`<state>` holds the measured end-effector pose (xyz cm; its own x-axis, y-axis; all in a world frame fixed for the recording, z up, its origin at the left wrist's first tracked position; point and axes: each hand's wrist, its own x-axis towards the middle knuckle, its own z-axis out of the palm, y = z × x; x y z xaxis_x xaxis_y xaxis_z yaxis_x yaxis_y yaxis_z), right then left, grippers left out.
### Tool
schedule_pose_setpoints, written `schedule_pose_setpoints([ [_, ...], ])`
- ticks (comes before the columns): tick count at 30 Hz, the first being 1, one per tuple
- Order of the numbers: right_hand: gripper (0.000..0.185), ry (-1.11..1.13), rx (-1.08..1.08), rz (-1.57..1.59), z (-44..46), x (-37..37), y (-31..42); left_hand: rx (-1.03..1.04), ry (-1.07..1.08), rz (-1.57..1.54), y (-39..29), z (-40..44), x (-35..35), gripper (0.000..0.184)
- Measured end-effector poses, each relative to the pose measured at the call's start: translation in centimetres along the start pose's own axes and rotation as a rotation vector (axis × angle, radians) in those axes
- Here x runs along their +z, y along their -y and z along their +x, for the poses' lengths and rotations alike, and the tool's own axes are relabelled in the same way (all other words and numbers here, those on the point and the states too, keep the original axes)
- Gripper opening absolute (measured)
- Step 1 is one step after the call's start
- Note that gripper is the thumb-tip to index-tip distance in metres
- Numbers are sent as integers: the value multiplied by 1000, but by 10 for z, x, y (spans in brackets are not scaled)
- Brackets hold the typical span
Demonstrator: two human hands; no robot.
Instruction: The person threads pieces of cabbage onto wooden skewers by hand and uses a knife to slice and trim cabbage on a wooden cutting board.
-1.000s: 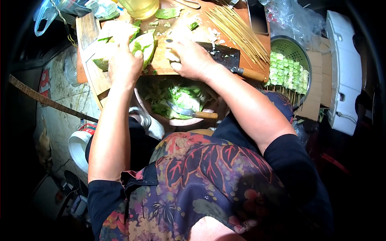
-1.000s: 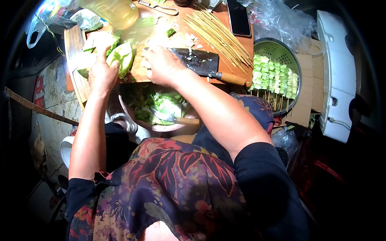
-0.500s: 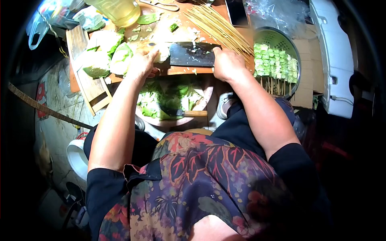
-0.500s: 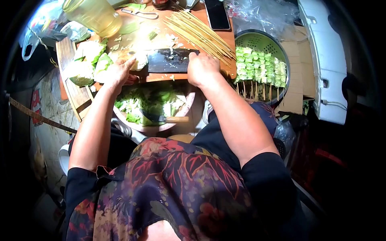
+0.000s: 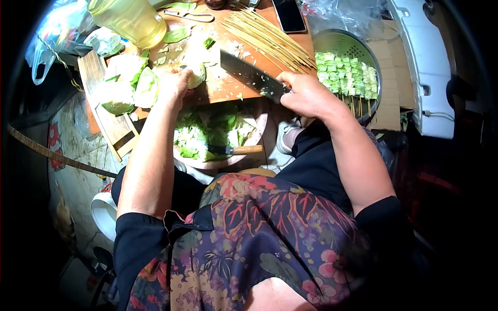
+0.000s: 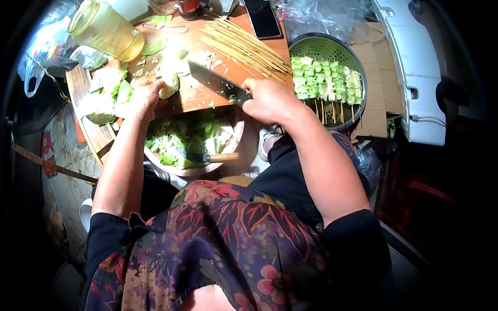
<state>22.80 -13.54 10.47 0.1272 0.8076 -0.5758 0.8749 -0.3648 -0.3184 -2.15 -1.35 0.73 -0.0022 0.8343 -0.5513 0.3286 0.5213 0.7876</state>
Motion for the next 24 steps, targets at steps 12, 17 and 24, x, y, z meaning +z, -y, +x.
schedule_pose_setpoints([
  [12, 22, -122, -307, -11, 14, 45, 58, 104, -14, 136, 23, 38, 1, 21],
  [17, 22, -111, -337, 9, 18, 36, 62, -7, 28, 109, 23, 45, -3, 22],
  [24, 23, 26, -343, -6, 26, 14, 72, -4, 43, 85, 14, 36, -3, 21],
])
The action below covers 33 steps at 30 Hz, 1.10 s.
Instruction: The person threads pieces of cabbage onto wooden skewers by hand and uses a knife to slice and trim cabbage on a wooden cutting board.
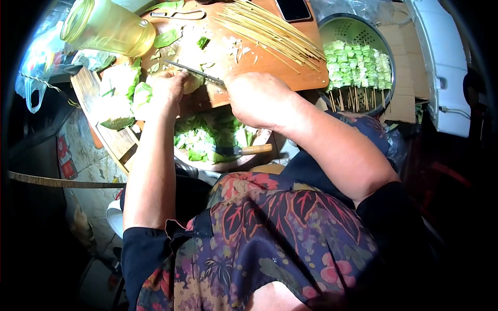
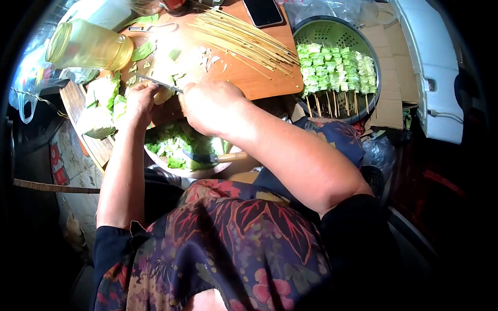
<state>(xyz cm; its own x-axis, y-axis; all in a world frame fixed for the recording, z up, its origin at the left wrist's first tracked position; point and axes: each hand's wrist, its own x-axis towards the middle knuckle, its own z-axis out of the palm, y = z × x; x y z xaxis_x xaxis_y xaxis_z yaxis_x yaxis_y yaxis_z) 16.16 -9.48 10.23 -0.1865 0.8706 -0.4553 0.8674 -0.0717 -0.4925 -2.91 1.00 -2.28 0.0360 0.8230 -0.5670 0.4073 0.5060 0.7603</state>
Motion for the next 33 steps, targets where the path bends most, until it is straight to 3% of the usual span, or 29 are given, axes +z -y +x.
schedule_pose_setpoints([
  [10, 27, -74, 32, 18, 21, 43, -12, 40, 23, -4, 7, 0, -4, 17],
  [12, 28, -53, 53, 22, 20, 44, -14, -27, 41, -169, 1, -15, -2, 16],
  [16, 29, -55, 121, 31, 19, 38, -20, -95, 79, -266, -11, -29, -4, 28],
  [21, 30, -151, 184, 30, 18, 25, -24, 48, 74, -258, -4, -24, -1, 32],
  [28, 32, -64, 117, 35, 1, 17, -8, -16, 37, -224, 2, -17, -7, 28],
  [33, 39, -201, 11, 25, -3, 32, -10, -7, 25, -257, 5, -14, -6, 29],
])
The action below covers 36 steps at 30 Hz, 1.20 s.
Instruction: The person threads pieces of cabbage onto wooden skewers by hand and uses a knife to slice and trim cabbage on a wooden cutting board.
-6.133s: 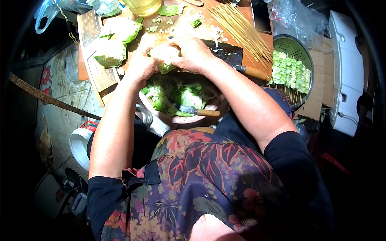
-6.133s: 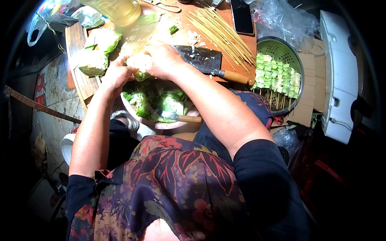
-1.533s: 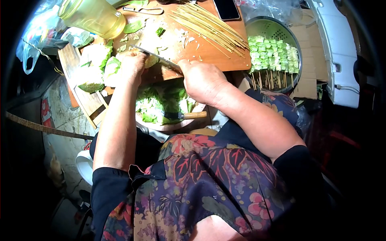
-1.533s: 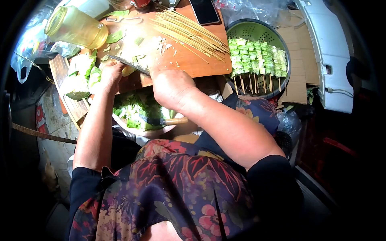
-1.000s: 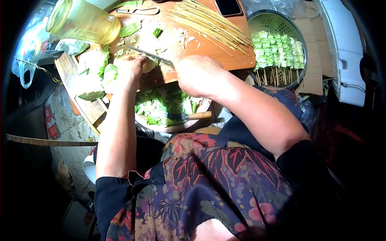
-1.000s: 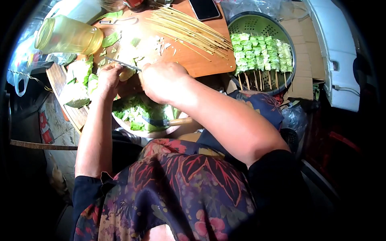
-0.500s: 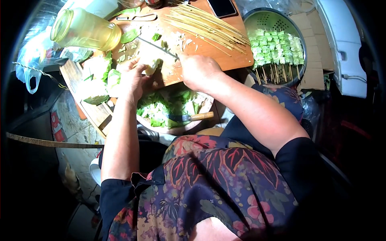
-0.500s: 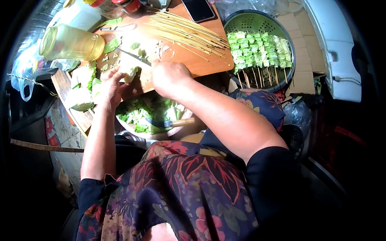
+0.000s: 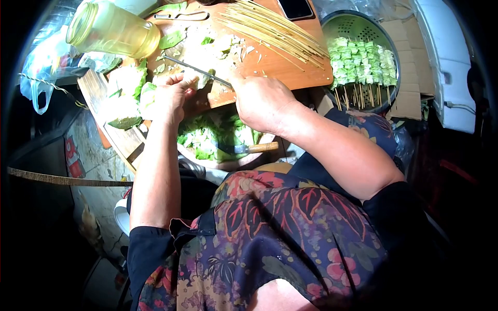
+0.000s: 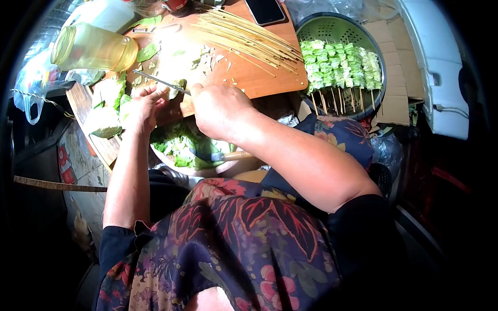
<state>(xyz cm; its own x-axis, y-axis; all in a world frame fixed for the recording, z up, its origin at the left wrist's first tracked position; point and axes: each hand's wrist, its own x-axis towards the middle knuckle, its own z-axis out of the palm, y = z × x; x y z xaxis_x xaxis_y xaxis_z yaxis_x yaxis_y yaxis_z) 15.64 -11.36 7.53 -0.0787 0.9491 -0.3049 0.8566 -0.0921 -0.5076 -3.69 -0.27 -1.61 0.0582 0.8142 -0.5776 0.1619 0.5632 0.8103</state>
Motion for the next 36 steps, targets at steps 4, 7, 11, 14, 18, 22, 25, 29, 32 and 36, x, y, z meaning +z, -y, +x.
schedule_pose_setpoints([
  [4, 37, 57, 29, -8, -3, -6, 1, -3, 21, -9, 2, 3, -2, 29],
  [7, 34, 137, 54, 17, -6, -13, 4, 2, 1, 4, 2, 3, -2, 29],
  [11, 29, 103, 24, -8, -9, -12, 6, 8, 0, -5, 2, 3, -1, 28],
  [14, 27, 122, 65, 17, -8, -18, 10, -7, 3, 14, 1, 4, -3, 28],
  [18, 26, 147, 77, 21, -5, -23, 8, -14, 13, 17, 3, 7, -4, 28],
  [22, 31, 100, 41, 3, -5, -12, 5, -9, 16, 15, 1, 5, -4, 28],
  [25, 30, 132, 66, -6, -6, -16, 8, -6, 9, 14, 0, 4, -3, 28],
  [29, 26, 148, 62, -1, -7, -18, 9, 4, 8, 6, 1, 5, -3, 27],
  [32, 23, 150, 76, 8, -7, -18, 8, -20, 29, 1, 2, 6, -5, 27],
  [36, 22, 145, 70, 4, -5, -14, 5, -24, 36, 0, 1, 7, -5, 25],
])
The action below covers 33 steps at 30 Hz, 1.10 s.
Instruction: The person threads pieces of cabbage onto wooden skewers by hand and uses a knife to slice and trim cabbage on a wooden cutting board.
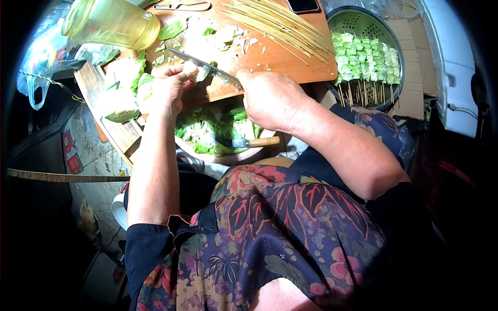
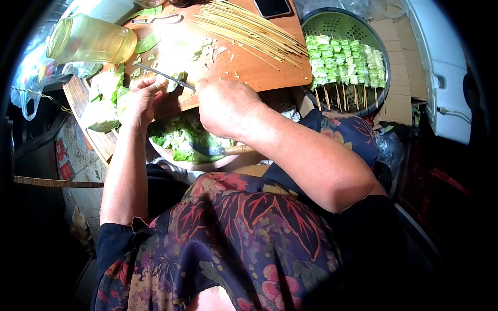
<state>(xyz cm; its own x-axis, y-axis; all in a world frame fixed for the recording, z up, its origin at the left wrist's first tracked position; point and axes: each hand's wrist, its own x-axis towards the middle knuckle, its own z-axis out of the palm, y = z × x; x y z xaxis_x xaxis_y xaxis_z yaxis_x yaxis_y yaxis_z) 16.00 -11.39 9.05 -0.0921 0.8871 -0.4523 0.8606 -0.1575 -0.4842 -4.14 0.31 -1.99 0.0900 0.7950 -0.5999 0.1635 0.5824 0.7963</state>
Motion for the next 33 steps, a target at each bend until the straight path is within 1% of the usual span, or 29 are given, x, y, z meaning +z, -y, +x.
schedule_pose_setpoints([
  [5, 23, 9, -6, -10, -2, -3, 2, -3, -17, 5, -1, 0, 1, 24],
  [10, 24, 16, -11, -18, -2, -3, 2, 7, 14, -33, -2, -2, 1, 25],
  [14, 28, 23, -22, -3, -1, -5, 6, 7, 17, -30, -2, -2, 2, 24],
  [19, 30, 45, -18, 11, 6, -2, 7, 27, -23, -35, -3, -4, 5, 20],
  [26, 31, 82, -32, 49, 17, -9, 12, 11, -33, 3, -8, -6, 8, 19],
  [28, 32, 88, -32, 61, 24, -7, 13, 11, 1, 9, -8, -6, 7, 19],
  [31, 31, 70, -58, 18, 38, 5, 14, -3, -43, 6, -8, -8, 10, 19],
  [33, 27, 37, -26, -71, 48, 18, 14, -6, -52, -1, -9, -10, 11, 20],
])
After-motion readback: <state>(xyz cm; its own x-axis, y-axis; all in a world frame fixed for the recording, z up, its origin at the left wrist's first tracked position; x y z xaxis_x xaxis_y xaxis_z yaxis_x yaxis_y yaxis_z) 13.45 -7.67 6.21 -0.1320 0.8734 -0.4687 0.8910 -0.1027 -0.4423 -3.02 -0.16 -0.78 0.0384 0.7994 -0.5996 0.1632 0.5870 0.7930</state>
